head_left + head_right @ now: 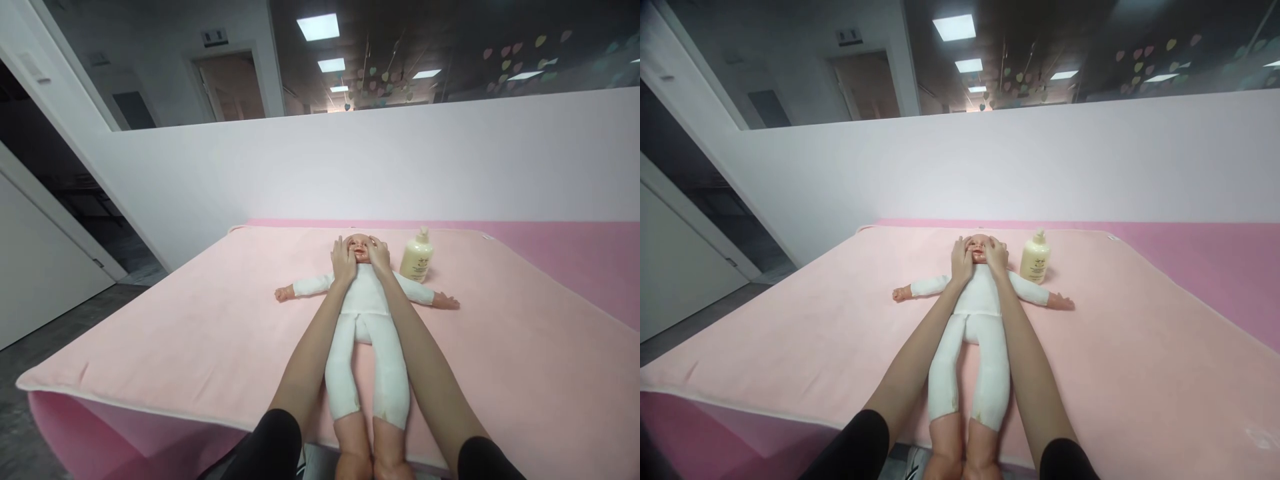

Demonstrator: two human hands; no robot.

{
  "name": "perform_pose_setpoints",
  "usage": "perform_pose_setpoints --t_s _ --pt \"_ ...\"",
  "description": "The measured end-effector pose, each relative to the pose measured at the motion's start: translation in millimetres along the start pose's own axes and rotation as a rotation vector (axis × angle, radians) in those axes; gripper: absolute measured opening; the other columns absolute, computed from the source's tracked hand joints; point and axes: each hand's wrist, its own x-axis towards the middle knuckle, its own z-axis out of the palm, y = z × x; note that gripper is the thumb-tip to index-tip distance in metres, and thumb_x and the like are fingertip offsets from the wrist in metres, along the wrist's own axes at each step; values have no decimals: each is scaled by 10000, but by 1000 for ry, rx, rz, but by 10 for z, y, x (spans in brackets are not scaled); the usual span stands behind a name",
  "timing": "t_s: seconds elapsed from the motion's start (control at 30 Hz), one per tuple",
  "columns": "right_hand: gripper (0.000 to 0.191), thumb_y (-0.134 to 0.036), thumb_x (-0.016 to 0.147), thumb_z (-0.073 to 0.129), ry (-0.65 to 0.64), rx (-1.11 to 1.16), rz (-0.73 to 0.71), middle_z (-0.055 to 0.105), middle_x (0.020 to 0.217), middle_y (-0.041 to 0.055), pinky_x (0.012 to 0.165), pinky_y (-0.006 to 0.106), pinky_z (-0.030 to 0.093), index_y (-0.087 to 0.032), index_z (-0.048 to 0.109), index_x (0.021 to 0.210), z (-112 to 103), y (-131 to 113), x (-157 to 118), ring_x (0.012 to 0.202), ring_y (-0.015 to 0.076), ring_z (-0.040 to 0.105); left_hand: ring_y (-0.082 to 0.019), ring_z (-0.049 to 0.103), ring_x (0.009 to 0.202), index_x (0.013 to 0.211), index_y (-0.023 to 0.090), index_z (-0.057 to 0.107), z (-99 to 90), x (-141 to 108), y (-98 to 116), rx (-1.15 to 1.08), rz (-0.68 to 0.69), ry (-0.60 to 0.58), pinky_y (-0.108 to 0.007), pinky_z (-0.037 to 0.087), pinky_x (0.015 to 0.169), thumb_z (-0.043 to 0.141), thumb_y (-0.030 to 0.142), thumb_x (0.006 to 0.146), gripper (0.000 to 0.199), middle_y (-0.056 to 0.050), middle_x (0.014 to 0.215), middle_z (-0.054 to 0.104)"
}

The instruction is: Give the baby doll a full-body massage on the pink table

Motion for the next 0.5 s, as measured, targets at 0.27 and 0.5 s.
perform_pose_setpoints --t_s 0.27,0.5 --pt "595 -323 837 552 -138 486 42 447 1449 59 1117 320 373 -219 441 1413 122 176 71 1291 151 478 -213 391 1386 1290 200 573 54 36 -62 -5 166 -112 -376 299 1177 420 353 939 413 -93 1390 540" --pt "654 -267 809 612 -142 677 211 470 1432 65 1032 276 472 -198 425 1432 99 122 75 1209 148 562 -221 349 1416 1293 222 580 58 32 -70 61 196 -144 -397 278 1192 403 388 953 418 -90 1442 483"
